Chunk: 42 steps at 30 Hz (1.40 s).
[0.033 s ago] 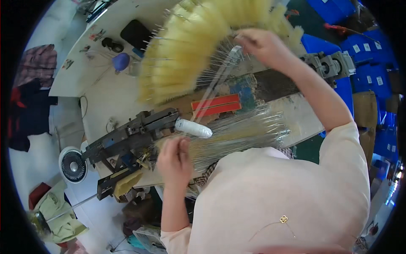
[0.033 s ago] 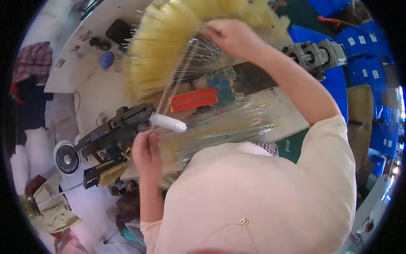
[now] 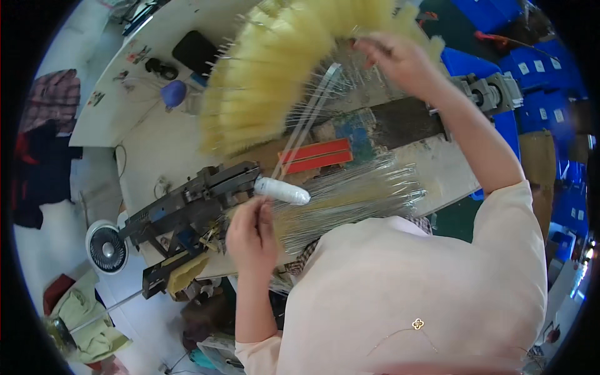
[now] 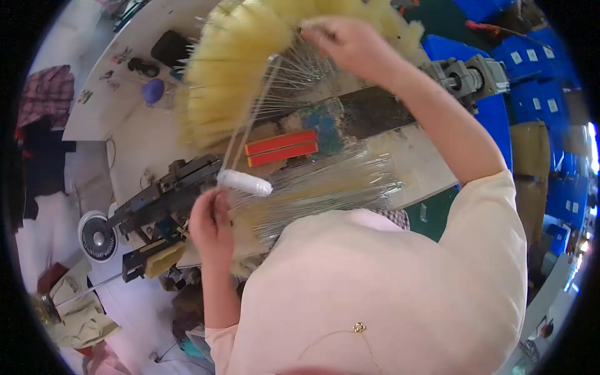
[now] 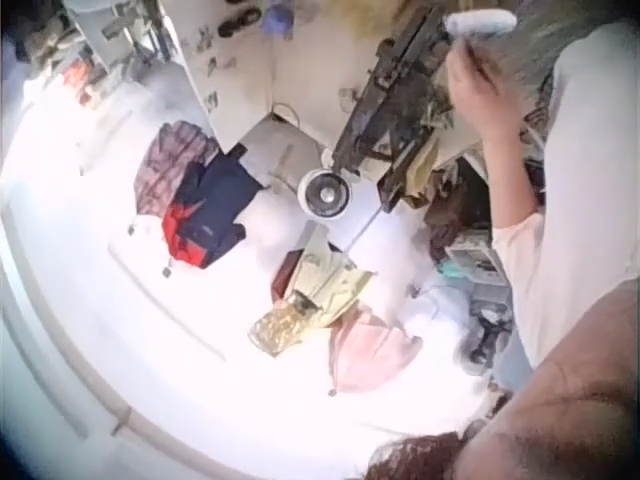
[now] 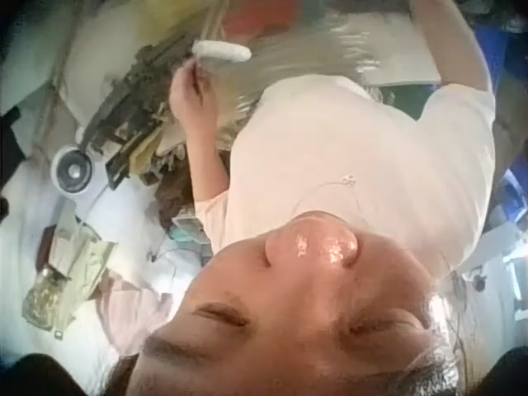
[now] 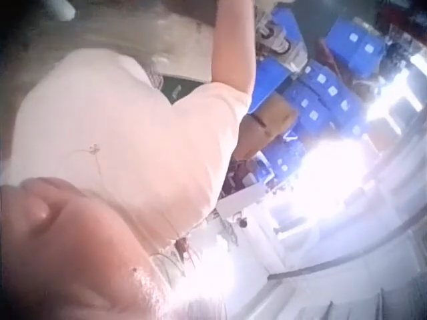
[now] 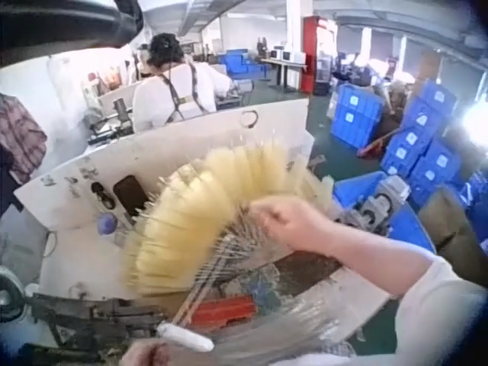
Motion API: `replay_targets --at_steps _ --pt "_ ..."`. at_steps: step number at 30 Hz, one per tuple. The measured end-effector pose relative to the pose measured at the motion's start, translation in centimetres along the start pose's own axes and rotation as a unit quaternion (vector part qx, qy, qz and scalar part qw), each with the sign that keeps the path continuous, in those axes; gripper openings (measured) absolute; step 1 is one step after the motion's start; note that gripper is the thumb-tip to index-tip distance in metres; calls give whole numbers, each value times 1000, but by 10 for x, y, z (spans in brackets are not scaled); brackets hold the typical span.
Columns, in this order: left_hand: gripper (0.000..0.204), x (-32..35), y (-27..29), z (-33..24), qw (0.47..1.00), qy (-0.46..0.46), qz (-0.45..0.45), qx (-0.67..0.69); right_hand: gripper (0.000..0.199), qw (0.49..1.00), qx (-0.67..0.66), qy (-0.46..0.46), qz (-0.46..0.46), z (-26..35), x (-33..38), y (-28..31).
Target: The person prepares and assembles industrial brushes by hand on a specialized jig, using brush bristles and brush cores from storage bins.
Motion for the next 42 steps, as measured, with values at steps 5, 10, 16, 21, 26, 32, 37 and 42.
replay_targets --at_steps 5,10,16,21,26,32,37,42 --pt "24 -37 -22 -85 984 -128 41 -118 23 990 -66 -29 -125 33 -5 91" --pt "24 -53 -64 -105 942 -251 48 -219 22 979 -91 -31 -178 49 23 114" --pt "16 -48 -50 -86 913 -303 57 -266 19 995 43 76 -54 33 46 86" --pt "11 -46 -21 -85 920 -254 39 -296 21 943 181 207 185 73 66 -13" --pt "12 -24 -2 -56 923 -163 96 -334 15 893 206 375 138 111 54 -86" --pt "23 5 10 28 989 72 -78 102 23 934 90 266 222 82 17 -128" --pt "37 11 -50 33 858 249 123 431 24 943 24 178 279 90 6 -132" --pt "37 -8 -51 -8 584 275 206 736 25 937 18 144 318 84 0 -138"
Point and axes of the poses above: each hand's wrist, its own x-axis away from the middle knuckle, its own y-axis out of the back of the hand, z = x × y, the point moved 3 cm from there along -x, towards the middle knuckle, and after that the axes turned 9 degrees about y, right-handed, at the moved point
